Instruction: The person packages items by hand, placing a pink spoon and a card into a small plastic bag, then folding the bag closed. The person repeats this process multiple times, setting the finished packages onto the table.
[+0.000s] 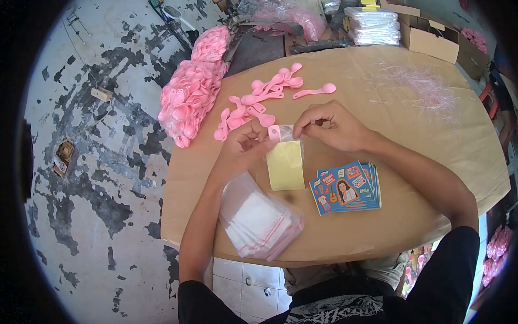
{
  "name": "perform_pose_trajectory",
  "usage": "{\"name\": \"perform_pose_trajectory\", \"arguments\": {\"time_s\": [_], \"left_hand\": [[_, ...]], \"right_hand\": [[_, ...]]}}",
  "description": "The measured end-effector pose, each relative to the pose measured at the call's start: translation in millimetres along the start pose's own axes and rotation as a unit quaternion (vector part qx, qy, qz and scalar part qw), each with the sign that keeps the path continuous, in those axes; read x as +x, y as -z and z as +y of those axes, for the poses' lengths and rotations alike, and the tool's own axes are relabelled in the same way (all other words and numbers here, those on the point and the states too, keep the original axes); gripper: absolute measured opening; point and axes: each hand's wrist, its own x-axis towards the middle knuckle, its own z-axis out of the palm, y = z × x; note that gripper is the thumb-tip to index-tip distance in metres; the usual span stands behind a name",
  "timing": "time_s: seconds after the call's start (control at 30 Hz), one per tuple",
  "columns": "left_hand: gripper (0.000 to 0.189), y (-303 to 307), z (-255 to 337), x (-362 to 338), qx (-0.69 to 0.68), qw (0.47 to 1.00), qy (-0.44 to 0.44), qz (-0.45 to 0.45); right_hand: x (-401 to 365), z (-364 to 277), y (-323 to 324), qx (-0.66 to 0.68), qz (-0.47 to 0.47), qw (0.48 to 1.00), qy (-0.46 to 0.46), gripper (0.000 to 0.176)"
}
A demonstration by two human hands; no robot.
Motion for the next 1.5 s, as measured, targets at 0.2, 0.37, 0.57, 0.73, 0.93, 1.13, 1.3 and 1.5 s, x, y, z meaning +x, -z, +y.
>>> {"name": "perform_pose_trajectory", "arguments": {"time_s": [0.2, 0.37, 0.57, 0.73, 0.93, 1.13, 1.3, 1.5], "left_hand": [[0.029, -3.3, 1.1, -0.9, -0.019, 0.999, -0.042, -0.015], [0.034, 7.7, 14.5, -3.9, -0.117, 0.992, -0.056, 0.015], [0.035, 30.0, 37.1, -12.3, -0.048, 0.987, -0.096, 0.123], [0.029, 35.4, 43.3, -15.3, 0.064, 0.988, -0.076, 0.117], [0.025, -10.1, 78.5, -99.1, 0.288, 0.949, -0.059, 0.115], [0.025, -73.2, 32.0, -179.5, 0.370, 0.900, 0.003, 0.229], [0.022, -88.7, 16.9, -183.9, 0.370, 0.879, -0.051, 0.295], [0.020, -89.6, 8.3, -186.1, 0.394, 0.871, -0.101, 0.276]], "right_hand": [[2.1, -26.6, -4.9, 0.075, 0.038, 0.992, -0.097, 0.027], [6.9, -63.0, -0.5, -0.038, -0.044, 0.992, -0.111, 0.034], [-52.2, -165.0, 81.0, -0.186, -0.281, 0.916, -0.217, 0.035], [-78.6, -183.9, 47.9, -0.411, -0.197, 0.885, -0.095, 0.023], [-44.4, -121.3, -31.1, -0.379, -0.174, 0.909, 0.011, 0.034], [-26.1, -89.0, -72.0, -0.399, -0.206, 0.893, -0.021, 0.039], [-6.6, -76.8, -84.3, -0.267, -0.260, 0.925, -0.073, 0.032], [-6.7, -67.9, -71.8, -0.212, -0.240, 0.946, -0.053, 0.021]]}}
